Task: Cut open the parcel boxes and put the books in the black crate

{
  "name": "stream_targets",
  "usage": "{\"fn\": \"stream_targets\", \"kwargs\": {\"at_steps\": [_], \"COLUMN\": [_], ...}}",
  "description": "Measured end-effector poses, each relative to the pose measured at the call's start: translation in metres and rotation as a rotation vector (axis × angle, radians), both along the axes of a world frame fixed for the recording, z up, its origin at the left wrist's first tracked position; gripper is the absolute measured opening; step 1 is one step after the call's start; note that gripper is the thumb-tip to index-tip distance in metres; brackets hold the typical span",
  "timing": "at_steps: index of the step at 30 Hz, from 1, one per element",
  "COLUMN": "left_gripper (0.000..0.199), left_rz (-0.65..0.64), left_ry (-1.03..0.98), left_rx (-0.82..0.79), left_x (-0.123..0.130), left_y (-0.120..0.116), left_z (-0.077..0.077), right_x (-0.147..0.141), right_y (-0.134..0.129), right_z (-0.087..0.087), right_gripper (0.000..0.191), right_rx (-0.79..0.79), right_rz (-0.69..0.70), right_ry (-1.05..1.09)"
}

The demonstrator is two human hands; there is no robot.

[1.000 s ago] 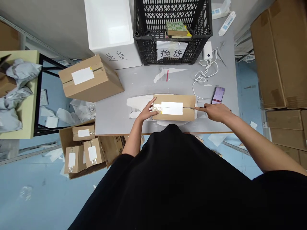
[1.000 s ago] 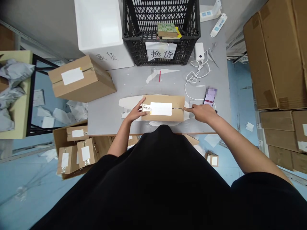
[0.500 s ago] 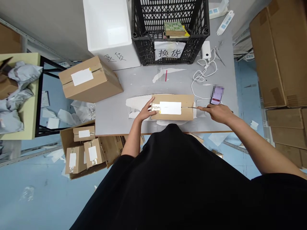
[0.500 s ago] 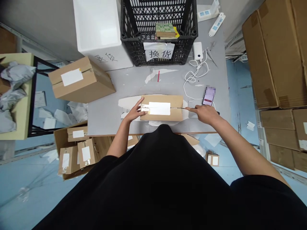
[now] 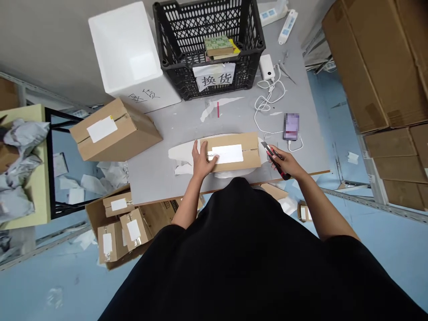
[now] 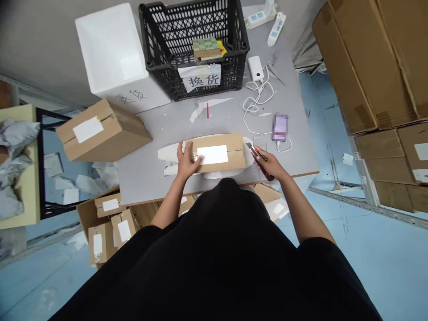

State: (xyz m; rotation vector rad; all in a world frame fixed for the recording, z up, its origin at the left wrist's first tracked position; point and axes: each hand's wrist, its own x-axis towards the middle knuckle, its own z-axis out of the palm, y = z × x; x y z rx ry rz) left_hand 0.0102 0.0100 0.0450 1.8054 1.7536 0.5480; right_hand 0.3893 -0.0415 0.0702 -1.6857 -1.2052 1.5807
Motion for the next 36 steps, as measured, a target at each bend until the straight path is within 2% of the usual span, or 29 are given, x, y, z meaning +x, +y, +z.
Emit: {"fn": "stream_targets", "kwargs": {"at_steps": [5,9,14,18,21,24,27,29,33,36], "left_gripper": [0.079,0.082,0.085,0.09,0.101,0.11,0.11,0.108,0.108,0.112], "left_rz": [-0.004,-0.057,-0.087,-0.093,-0.118,-0.148,-0.18,-0.237,-0.431,-0.489], "left_ry": [0.28,0.413,0.483,0.509,0.516,0.514,0.494,0.468,0.407,0.39], "left_rx": [0.111,0.049,-0.047,-0.091,-0.104,-0.097,-0.055,-0.015,0.058,0.089], "left_x": [0.042,0.066,0.078,0.079,0.078,0.075,0.076,0.083,0.11,0.125], "left_y": [-0.003,-0.008,-0.012,-0.011,-0.011,-0.011,-0.011,-0.011,-0.013,-0.015], "left_z": [0.017,0.026,0.031,0.033,0.032,0.029,0.026,0.024,0.02,0.017], "right_x": [0.009,0.01,0.012,0.019,0.023,0.024,0.024,0.024,0.022,0.02], "right_y": [0.018,0.031,0.036,0.034,0.034,0.035,0.036,0.037,0.037,0.036], "right_z": [-0.009,-0.013,-0.013,-0.013,-0.013,-0.013,-0.014,-0.015,-0.015,-0.012], "right_gripper": [0.072,0.068,0.065,0.063,0.063,0.062,0.063,0.065,0.069,0.068], "right_rx": [-0.029,-0.051,-0.044,-0.031,-0.012,-0.018,-0.016,0.002,0.023,0.023], "right_rz": [-0.023,0.046,0.099,0.151,0.18,0.195,0.208,0.22,0.221,0.201], "right_ry": [0.093,0.107,0.142,0.148,0.134,0.112,0.097,0.09,0.074,0.07]}}
